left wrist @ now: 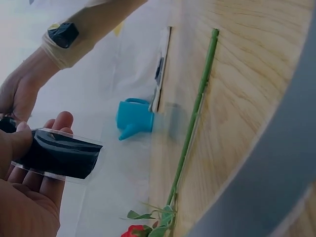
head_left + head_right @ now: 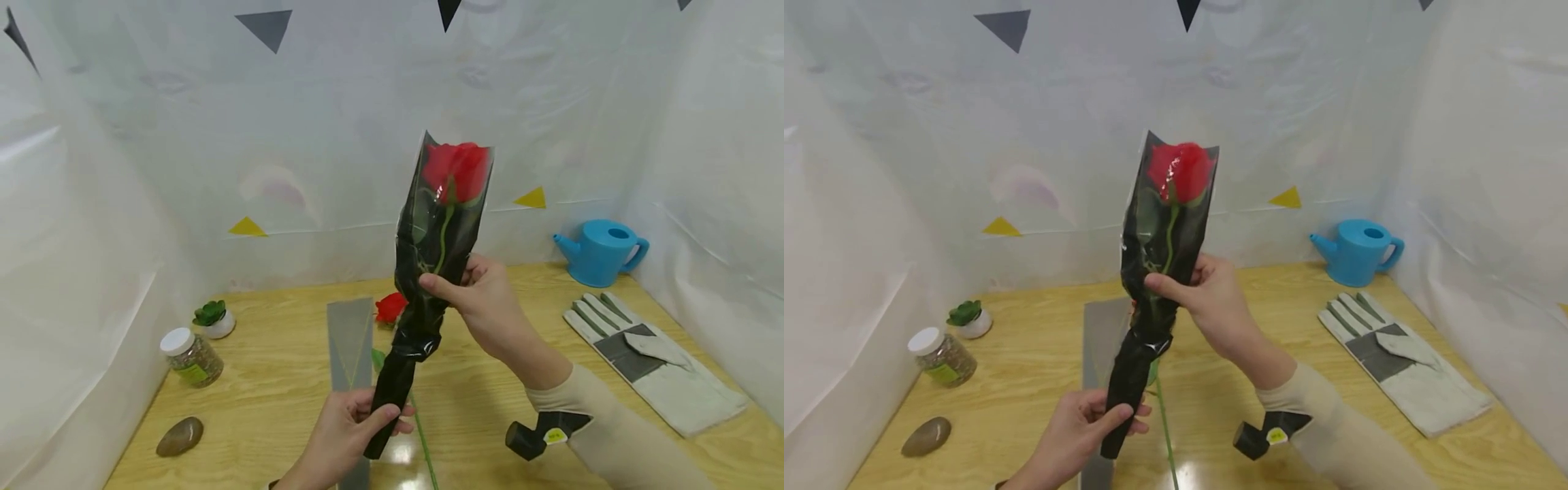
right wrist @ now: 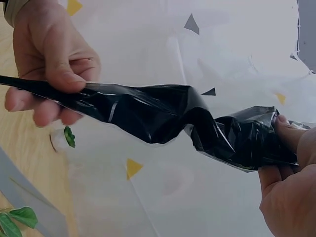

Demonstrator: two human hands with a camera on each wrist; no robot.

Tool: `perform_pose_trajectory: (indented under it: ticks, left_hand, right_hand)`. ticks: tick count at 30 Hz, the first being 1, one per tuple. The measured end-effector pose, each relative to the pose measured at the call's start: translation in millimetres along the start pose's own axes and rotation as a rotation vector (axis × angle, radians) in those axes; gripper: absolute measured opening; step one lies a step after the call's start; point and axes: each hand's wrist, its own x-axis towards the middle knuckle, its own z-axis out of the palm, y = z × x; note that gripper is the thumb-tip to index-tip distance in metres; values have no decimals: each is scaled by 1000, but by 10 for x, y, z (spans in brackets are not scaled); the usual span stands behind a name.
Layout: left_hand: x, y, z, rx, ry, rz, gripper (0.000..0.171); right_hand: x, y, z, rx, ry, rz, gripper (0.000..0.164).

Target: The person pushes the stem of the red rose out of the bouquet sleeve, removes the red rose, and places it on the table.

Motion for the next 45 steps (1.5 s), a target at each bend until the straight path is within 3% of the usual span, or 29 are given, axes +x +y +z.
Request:
perform_pose_trajectory:
  ticks: [5,11,18,25,32,45]
  left_hand:
    - [-32,-36,-25,-13,-11,-34,25]
    - [-40,-54,-40,33,-2,-18,24]
    - [-48,-58,-55,58,17,-12,24]
    - [-62,-89,-41,-14,19,-29,24]
    - [-46,-66,1,-26,95,-42,29]
    - [-29,-97,1,-21,123,-16,33]
  right_hand:
    - [54,-63,-58,56,43,2,23]
    - [113,-146,-127,173,40,-12,18]
    - [86,-158,-159,228,43,7,26]
    - [-3,-47,-87,154,75,-4,27]
    - [-91,88,-1,51,94,-70,23]
    - [-178,240,96,-10,31,-67,25]
